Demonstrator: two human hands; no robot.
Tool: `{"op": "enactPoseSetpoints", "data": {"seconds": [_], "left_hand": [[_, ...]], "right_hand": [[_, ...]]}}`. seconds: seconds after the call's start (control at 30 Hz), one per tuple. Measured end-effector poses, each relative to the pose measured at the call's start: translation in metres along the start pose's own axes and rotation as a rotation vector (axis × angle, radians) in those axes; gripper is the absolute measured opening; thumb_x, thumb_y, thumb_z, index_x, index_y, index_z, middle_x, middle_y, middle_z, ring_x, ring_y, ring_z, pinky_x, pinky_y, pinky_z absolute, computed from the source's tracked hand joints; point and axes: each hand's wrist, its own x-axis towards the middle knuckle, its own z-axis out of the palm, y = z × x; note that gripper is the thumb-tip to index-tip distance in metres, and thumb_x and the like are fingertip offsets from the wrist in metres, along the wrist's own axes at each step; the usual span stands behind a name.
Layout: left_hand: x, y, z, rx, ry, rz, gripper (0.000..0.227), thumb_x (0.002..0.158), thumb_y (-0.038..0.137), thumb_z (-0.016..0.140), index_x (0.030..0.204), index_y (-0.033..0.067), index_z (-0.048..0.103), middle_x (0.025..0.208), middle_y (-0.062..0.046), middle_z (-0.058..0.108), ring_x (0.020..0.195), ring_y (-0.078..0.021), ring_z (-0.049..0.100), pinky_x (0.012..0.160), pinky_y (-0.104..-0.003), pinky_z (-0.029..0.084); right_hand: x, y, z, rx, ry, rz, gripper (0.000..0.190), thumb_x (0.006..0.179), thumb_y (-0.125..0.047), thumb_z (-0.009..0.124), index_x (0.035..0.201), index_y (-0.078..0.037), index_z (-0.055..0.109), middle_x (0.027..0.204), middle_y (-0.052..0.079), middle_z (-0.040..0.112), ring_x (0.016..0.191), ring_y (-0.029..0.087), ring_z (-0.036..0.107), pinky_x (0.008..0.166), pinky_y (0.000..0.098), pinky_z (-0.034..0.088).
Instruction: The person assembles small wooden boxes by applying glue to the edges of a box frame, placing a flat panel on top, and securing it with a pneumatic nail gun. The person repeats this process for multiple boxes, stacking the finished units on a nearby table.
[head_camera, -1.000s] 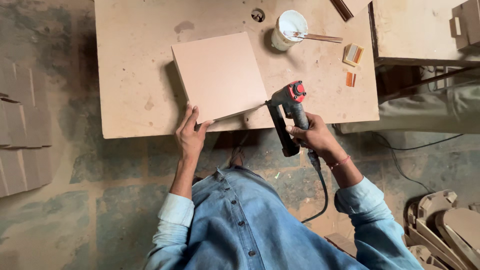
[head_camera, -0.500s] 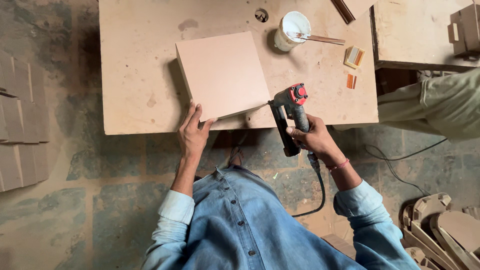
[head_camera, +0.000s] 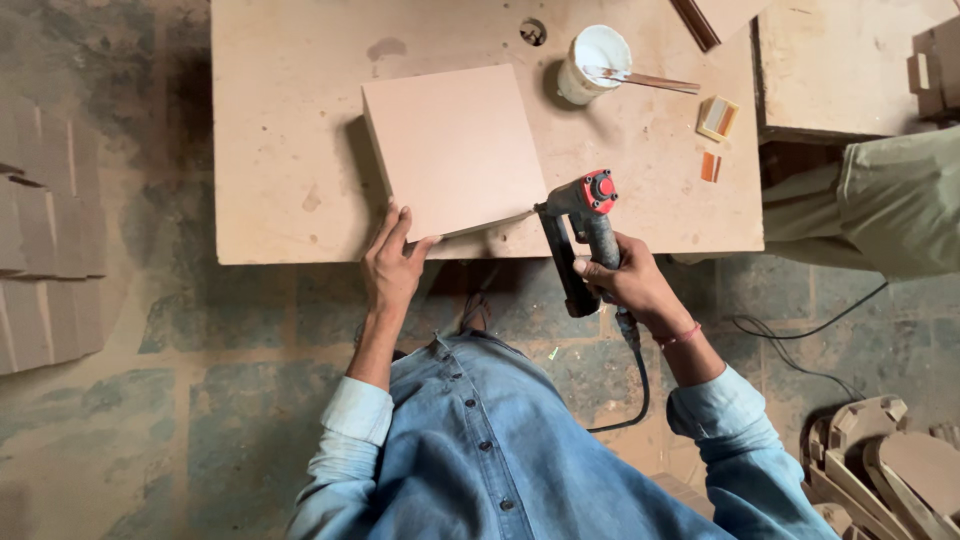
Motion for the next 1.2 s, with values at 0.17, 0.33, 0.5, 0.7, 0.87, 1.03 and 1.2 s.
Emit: {"op": "enactPoseSetpoints", "data": {"seconds": [0.17, 0.33, 0.5, 0.7, 0.87, 1.03, 1.2], "left_hand": [[0.002, -0.007, -0.013, -0.090, -0.088, 0.006, 0.050, 0.088, 0.010, 0.081, 0.134, -0.0001, 0.064, 0.146, -0.022, 0.057, 0.131, -0.0366, 0.062, 0.102, -0.039, 0.056], [0.004, -0.011, -0.017, -0.147, -0.111, 0.069, 0.047, 0.092, 0.005, 0.077, 0.136, -0.0001, 0.062, 0.149, -0.021, 0.055, 0.133, -0.0364, 0.059, 0.105, -0.040, 0.055], [0.000, -0.012, -0.015, -0.135, -0.097, 0.045, 0.047, 0.090, 0.005, 0.077, 0.135, 0.0013, 0.064, 0.149, -0.019, 0.056, 0.133, -0.0352, 0.060, 0.105, -0.039, 0.056], [0.003, -0.014, -0.017, -0.135, -0.105, 0.067, 0.049, 0.088, 0.005, 0.079, 0.134, 0.0009, 0.064, 0.148, -0.019, 0.056, 0.132, -0.0351, 0.061, 0.104, -0.039, 0.056], [0.002, -0.013, -0.018, -0.145, -0.112, 0.085, 0.049, 0.089, 0.002, 0.077, 0.135, 0.0005, 0.063, 0.149, -0.020, 0.055, 0.132, -0.0363, 0.060, 0.104, -0.039, 0.056], [0.008, -0.019, -0.030, -0.164, -0.207, 0.117, 0.053, 0.089, -0.006, 0.068, 0.141, 0.0014, 0.059, 0.153, -0.021, 0.051, 0.135, -0.0393, 0.055, 0.105, -0.041, 0.055], [0.008, -0.021, -0.041, -0.077, -0.240, 0.208, 0.055, 0.092, -0.010, 0.059, 0.145, 0.0056, 0.057, 0.156, -0.019, 0.048, 0.144, -0.0371, 0.049, 0.119, -0.045, 0.044]], "right_hand": [[-0.003, -0.009, 0.030, -0.028, -0.108, -0.052, 0.038, 0.086, -0.012, 0.077, 0.120, -0.002, 0.065, 0.069, -0.002, 0.059, 0.056, 0.007, 0.054, 0.048, 0.0254, 0.040], [-0.004, -0.015, 0.050, -0.048, -0.153, -0.053, 0.034, 0.087, -0.012, 0.077, 0.118, -0.001, 0.066, 0.068, -0.001, 0.059, 0.055, 0.008, 0.053, 0.048, 0.0256, 0.041], [-0.004, -0.015, 0.056, -0.127, -0.113, -0.030, 0.029, 0.087, -0.013, 0.078, 0.108, 0.000, 0.064, 0.065, 0.002, 0.060, 0.054, 0.009, 0.054, 0.047, 0.0266, 0.042], [-0.008, -0.015, 0.062, -0.100, -0.084, -0.022, 0.027, 0.087, -0.014, 0.079, 0.105, -0.001, 0.064, 0.064, 0.002, 0.060, 0.054, 0.009, 0.054, 0.046, 0.0268, 0.041], [-0.011, -0.018, 0.066, -0.111, -0.056, 0.001, 0.027, 0.087, -0.014, 0.079, 0.105, 0.001, 0.063, 0.064, 0.003, 0.060, 0.053, 0.010, 0.053, 0.045, 0.0275, 0.040], [-0.016, -0.027, 0.085, -0.076, -0.113, -0.063, 0.029, 0.087, -0.013, 0.078, 0.109, 0.000, 0.065, 0.064, 0.001, 0.060, 0.053, 0.009, 0.052, 0.046, 0.0265, 0.040], [-0.017, -0.036, 0.115, -0.125, -0.183, -0.087, 0.033, 0.087, -0.013, 0.078, 0.115, 0.000, 0.065, 0.065, 0.001, 0.059, 0.055, 0.008, 0.053, 0.048, 0.0265, 0.042]]}}
